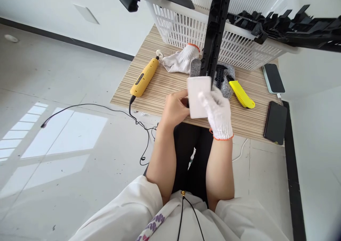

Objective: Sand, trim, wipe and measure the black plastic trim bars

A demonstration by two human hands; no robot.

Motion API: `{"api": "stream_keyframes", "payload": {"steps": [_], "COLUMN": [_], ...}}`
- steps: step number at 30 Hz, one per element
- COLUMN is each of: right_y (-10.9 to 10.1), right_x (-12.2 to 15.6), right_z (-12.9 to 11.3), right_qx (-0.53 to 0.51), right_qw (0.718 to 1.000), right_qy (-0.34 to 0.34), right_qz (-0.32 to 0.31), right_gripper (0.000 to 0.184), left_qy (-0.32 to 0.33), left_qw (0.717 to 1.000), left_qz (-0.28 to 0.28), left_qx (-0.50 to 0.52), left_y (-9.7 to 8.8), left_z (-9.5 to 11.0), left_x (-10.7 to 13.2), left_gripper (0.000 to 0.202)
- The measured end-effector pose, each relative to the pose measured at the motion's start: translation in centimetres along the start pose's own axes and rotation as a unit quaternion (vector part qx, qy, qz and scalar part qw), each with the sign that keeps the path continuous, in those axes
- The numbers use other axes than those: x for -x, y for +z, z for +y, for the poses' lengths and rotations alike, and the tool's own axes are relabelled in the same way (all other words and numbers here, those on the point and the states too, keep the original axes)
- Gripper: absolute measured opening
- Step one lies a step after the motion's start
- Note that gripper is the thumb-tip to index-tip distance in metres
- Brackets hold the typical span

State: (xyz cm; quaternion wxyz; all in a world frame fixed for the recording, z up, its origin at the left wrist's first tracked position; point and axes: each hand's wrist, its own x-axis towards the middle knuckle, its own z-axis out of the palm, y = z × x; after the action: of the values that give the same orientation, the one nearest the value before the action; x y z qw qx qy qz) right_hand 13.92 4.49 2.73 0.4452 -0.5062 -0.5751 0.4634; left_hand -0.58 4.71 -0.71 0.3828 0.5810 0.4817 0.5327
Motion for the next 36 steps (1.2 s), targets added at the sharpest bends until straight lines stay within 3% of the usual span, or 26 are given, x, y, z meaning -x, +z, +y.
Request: {"api": "stream_keyframes", "payload": {"steps": [2,9,18,23,26,30,36], "right_y": [-0.4,-2.6,-2.3,-2.3,-2.1,-1.6,-1.0], "right_x": [-0.2,0.6,1.1,1.3,1.5,1.8,1.5], "right_z": [0.1,-0.2,0.0,-0.1,-0.9,-1.6,-1.1], "right_qx": [-0.025,-0.022,-0.108,-0.099,-0.101,-0.124,-0.171], "right_qw": [0.997,0.989,0.991,0.989,0.991,0.992,0.985], "right_qy": [-0.018,0.002,0.006,0.039,0.014,-0.014,-0.014], "right_qz": [0.069,0.146,0.081,0.098,0.083,0.028,-0.003], "right_gripper": [0.036,0.023,0.031,0.039,0.035,0.052,0.055], "left_qy": [0.004,0.018,0.029,0.023,0.021,0.025,0.017], "left_qw": [1.000,1.000,1.000,1.000,1.000,1.000,1.000], "left_qz": [-0.004,0.003,0.002,0.002,-0.007,-0.007,-0.005], "left_qx": [0.012,0.014,-0.008,0.000,0.008,-0.001,0.014], "left_y": [0.1,0.1,0.0,0.1,0.0,-0.1,0.0], "left_z": [0.0,0.2,0.2,0.1,0.1,0.0,-0.2], "left_x": [0.0,0.0,-0.1,-0.1,-0.1,-0.2,-0.2], "left_gripper": [0.037,0.047,0.046,0.048,0.048,0.046,0.042]}}
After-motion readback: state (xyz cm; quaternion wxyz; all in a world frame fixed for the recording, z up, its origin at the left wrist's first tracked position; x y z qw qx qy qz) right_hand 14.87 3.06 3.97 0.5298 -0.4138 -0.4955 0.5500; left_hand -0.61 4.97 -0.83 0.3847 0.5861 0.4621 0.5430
